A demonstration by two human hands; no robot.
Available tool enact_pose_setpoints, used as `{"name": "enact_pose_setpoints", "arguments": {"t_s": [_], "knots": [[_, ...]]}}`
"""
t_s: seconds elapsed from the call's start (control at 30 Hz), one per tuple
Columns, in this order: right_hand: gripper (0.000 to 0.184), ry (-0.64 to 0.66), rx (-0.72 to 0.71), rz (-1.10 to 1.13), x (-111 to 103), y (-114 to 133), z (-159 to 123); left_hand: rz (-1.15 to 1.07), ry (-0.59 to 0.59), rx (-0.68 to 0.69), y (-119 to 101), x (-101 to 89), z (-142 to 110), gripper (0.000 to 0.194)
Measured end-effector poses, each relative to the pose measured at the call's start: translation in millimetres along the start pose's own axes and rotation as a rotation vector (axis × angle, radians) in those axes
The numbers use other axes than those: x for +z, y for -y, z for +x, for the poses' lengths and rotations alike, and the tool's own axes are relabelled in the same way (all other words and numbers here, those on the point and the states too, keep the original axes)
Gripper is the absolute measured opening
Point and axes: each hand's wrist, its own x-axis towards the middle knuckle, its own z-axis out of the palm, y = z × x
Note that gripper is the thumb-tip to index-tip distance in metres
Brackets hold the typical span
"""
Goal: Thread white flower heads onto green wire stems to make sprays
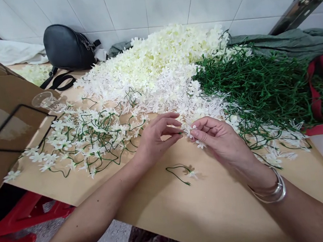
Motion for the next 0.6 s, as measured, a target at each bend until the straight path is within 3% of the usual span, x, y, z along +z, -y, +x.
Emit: {"name": "enact_pose_setpoints", "arguments": {"t_s": [0.13,0.23,0.47,0.6], "knots": [[0.039,0.08,0.102,0.102,-2.4,0.9,2.6,-0.298,0.017,-0.277,-0.4,5.0,-0.3,0.025],[0.042,0.138,0.162,0.149,-2.6,2.4,2.8,-0.402,-0.003,-0.35,-8.3,4.9,0.9,0.025],[0.035,0.171,0.14,0.251,-8.8,-3.3,3.1,-0.431,-0.13,-0.218,-17.5,-1.1,5.6,0.025],[0.031,0.118,0.072,0.175,-16.8,-9.2,5.3,-0.343,-0.087,-0.24,-14.0,-0.9,3.7,0.03]]}}
